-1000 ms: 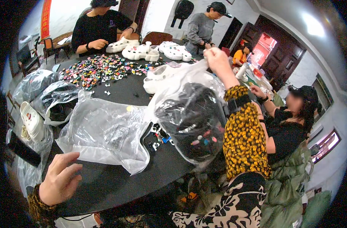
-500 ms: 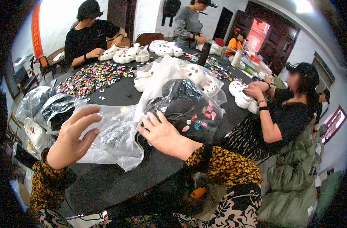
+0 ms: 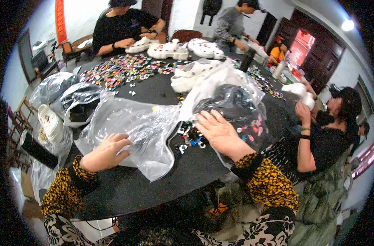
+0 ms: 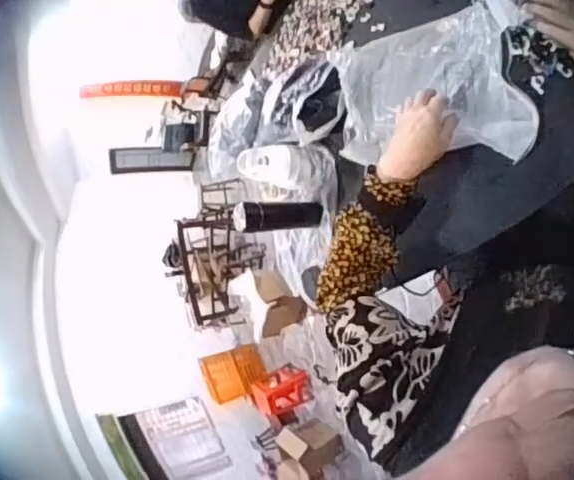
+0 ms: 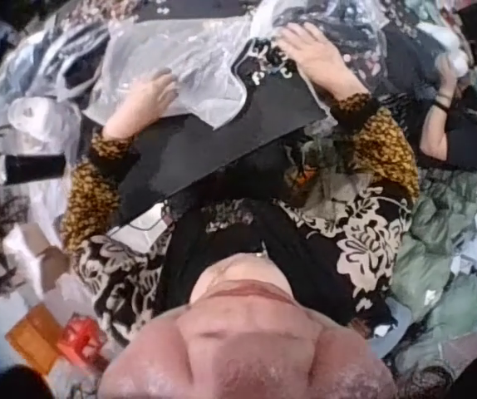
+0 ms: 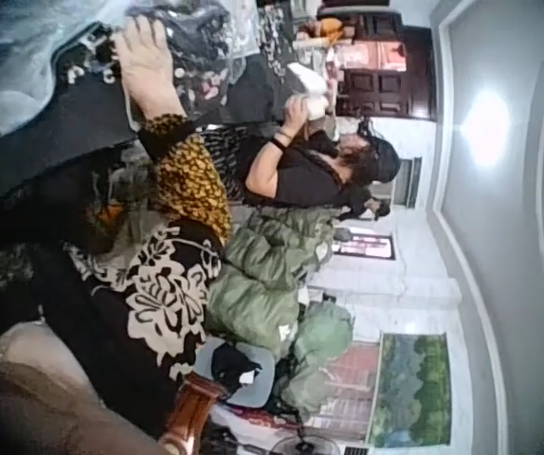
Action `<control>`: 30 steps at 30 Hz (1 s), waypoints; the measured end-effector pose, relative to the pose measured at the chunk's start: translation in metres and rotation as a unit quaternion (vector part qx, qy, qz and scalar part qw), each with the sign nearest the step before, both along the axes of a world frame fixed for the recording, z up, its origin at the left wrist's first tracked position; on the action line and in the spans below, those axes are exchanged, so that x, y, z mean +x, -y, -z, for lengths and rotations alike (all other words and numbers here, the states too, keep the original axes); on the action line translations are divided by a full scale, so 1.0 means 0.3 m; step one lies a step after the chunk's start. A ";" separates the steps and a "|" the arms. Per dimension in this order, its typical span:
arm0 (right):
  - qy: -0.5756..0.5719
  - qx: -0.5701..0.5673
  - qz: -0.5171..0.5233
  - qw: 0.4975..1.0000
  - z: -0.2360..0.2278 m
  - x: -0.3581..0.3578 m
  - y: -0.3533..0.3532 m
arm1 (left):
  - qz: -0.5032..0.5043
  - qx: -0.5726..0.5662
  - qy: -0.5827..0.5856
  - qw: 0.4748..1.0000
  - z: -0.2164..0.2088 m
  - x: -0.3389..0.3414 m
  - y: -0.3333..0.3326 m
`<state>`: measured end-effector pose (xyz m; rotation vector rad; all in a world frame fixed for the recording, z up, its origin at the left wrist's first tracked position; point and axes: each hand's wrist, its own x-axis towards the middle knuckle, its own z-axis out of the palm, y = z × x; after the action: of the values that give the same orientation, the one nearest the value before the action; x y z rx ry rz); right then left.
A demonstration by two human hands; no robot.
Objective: Decorate white rubber shoes by attaching colorful plastic charms.
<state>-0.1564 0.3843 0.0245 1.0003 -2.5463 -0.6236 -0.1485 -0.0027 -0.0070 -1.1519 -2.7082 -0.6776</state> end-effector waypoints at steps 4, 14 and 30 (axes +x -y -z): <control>0.122 -0.066 0.029 0.990 -0.117 -0.014 0.094 | 0.013 -0.072 0.009 0.997 0.062 0.063 0.078; -0.039 -0.154 0.012 0.987 -0.434 -0.423 0.294 | 0.127 0.013 0.017 0.992 0.071 0.129 0.084; -0.036 -0.140 0.279 0.949 0.069 -0.847 0.259 | 0.038 0.099 0.039 0.994 0.040 0.071 0.177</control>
<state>-0.4106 0.3067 0.0038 0.1504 -2.7493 -0.4017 -0.1273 -0.0558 -0.0190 -1.2065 -2.5973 -0.9976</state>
